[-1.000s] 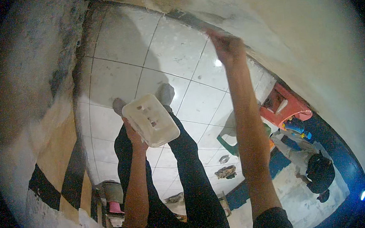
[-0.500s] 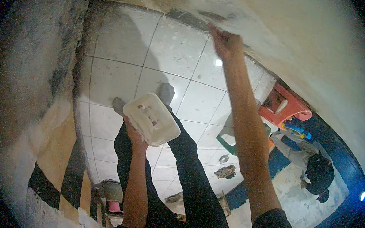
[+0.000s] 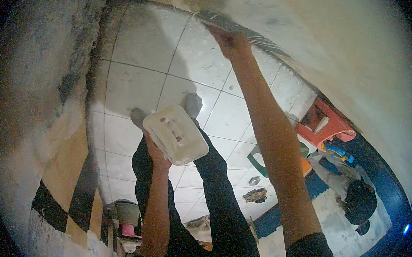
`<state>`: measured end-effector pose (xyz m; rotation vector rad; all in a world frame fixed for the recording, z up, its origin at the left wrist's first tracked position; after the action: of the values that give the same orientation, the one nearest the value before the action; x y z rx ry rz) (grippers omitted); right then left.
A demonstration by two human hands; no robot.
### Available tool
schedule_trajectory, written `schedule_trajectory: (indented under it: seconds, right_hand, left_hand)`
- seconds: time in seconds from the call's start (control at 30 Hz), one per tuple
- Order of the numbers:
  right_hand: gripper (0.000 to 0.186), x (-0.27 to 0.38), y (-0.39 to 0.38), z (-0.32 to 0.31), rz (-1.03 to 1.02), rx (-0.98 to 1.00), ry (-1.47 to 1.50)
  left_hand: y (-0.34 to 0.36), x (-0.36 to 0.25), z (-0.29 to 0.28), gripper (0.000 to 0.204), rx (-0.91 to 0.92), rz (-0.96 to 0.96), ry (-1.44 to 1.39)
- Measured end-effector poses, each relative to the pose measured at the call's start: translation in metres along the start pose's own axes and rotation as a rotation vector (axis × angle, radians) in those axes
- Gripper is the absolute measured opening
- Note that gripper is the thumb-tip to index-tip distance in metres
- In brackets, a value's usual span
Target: The person applies filler to a wall using a putty knife. They scoop material from a white container, spread it across the wall surface, and periodically dip the tool into a bucket of water.
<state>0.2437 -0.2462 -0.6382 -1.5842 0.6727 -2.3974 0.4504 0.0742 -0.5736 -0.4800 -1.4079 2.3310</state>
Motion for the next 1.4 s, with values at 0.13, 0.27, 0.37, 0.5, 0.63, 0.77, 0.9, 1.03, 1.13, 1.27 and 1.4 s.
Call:
schedule_trajectory:
  seconds: [0.13, 0.27, 0.37, 0.5, 0.63, 0.77, 0.9, 1.03, 1.13, 1.27, 1.4]
  right_hand:
    - [0.035, 0.041, 0.016, 0.031, -0.341, 0.263, -0.606]
    - [0.040, 0.081, -0.072, 0.093, -0.044, -0.225, 0.331]
    - [0.039, 0.100, -0.112, 0.101, 0.043, 0.023, 0.936]
    - [0.037, 0.036, -0.084, 0.048, 0.163, -0.260, 0.497]
    - [0.035, 0.039, -0.013, -0.035, -0.025, -0.208, 0.162]
    - [0.037, 0.081, -0.033, -0.013, 0.010, -0.235, 0.477]
    - [0.041, 0.150, -0.127, 0.044, -0.084, -0.027, 0.300]
    - [0.045, 0.128, -0.139, 0.025, 0.042, -0.086, 0.581]
    - [0.040, 0.056, -0.089, -0.054, 0.104, -0.349, 0.422]
    - [0.036, 0.064, -0.025, -0.111, -0.258, -0.255, 0.321]
    - [0.037, 0.088, -0.026, -0.120, -0.228, 0.020, -0.309]
  left_hand:
    - [-0.003, 0.000, -0.001, 0.067, -0.033, 0.011, 0.036]
    - [-0.007, -0.001, -0.019, 0.066, 0.012, 0.018, -0.022]
    - [-0.002, 0.001, -0.017, 0.066, 0.016, -0.009, -0.059]
    - [-0.003, -0.005, -0.013, 0.066, -0.033, 0.024, -0.041]
    - [0.005, -0.001, -0.009, 0.065, 0.019, 0.016, -0.067]
    - [-0.003, -0.010, -0.018, 0.066, -0.018, 0.022, -0.003]
    - [-0.012, -0.009, -0.015, 0.068, -0.002, -0.035, 0.019]
    - [-0.025, -0.014, -0.018, 0.069, -0.014, -0.027, 0.046]
    - [-0.020, -0.015, -0.006, 0.069, -0.017, -0.028, 0.043]
    - [-0.009, -0.003, 0.003, 0.068, -0.010, -0.006, 0.107]
    - [-0.004, 0.011, -0.015, 0.067, -0.031, -0.070, 0.095]
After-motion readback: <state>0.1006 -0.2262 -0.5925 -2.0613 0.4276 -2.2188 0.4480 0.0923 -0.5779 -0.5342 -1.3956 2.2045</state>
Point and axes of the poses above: each hand's wrist, its own y-axis towards the middle knuckle, its own z-axis out of the palm, x = y × z, the point moved 6 cm from there along y, towards the middle knuckle, and after that the axes turned 11 degrees about -z, right-handed, at the moved point
